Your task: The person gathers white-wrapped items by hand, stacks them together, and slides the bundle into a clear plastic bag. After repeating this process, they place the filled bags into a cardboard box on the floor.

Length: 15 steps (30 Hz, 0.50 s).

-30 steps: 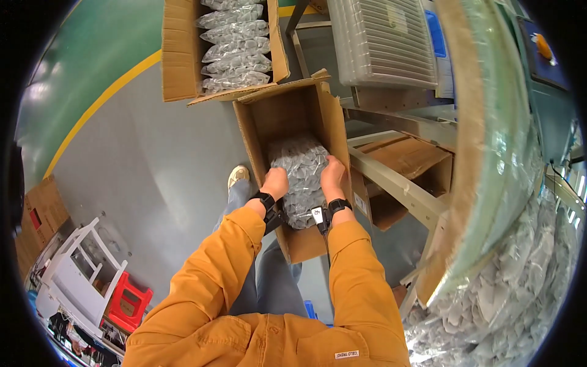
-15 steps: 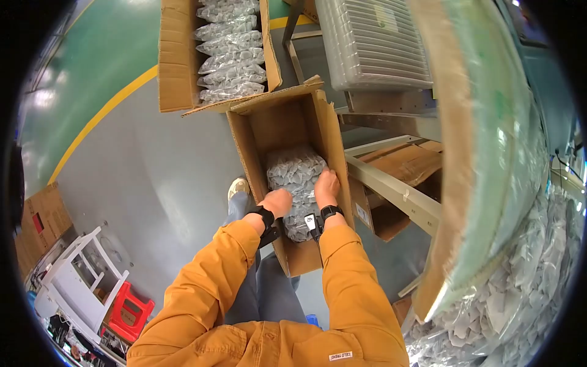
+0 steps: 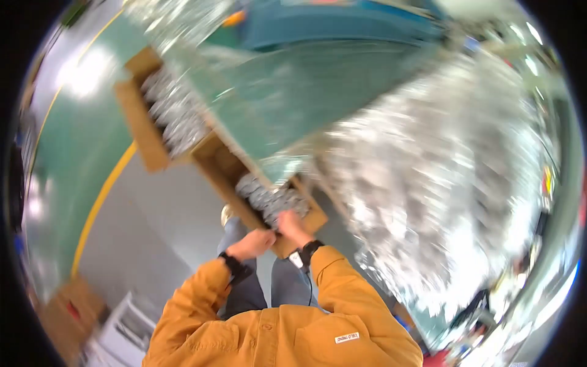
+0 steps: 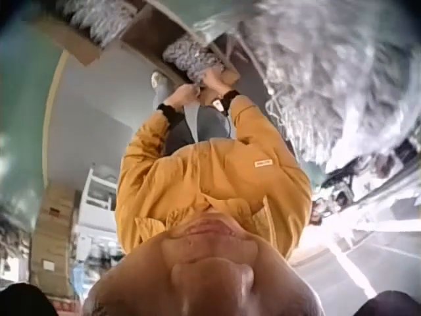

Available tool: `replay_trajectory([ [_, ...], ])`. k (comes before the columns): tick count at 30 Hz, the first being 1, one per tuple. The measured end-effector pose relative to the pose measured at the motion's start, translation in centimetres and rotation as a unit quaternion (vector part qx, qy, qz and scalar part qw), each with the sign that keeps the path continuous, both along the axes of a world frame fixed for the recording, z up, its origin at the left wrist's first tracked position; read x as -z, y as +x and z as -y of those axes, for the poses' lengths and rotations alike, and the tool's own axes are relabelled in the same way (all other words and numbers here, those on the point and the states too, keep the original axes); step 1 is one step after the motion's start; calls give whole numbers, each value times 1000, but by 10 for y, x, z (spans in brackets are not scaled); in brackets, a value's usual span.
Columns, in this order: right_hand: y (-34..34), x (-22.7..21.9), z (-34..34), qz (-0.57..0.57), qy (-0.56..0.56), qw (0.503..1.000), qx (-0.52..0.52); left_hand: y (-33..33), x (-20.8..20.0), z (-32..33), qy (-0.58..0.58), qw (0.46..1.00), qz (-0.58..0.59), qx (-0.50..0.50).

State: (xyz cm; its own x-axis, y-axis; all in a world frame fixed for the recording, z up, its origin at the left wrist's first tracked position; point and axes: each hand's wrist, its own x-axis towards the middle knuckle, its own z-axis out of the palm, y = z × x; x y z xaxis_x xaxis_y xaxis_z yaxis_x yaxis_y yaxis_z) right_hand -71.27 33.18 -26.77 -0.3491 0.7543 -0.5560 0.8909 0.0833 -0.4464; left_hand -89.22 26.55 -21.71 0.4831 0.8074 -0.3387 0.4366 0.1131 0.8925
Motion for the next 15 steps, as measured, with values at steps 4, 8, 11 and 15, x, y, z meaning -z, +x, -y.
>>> replay_trajectory([
  [4, 11, -114, 31, -127, -82, 988, -43, -22, -98, 12, -17, 991, 57, 117],
  [8, 48, -299, 27, -229, -110, 965, -65, -6, -219, -24, -45, 958, 93, 267],
  [11, 114, -433, 35, -280, -89, 956, -21, 30, -324, -58, -16, 930, 147, 337],
  [15, 229, -572, 78, -237, 178, 925, 237, 81, -458, -74, 85, 892, 223, 384],
])
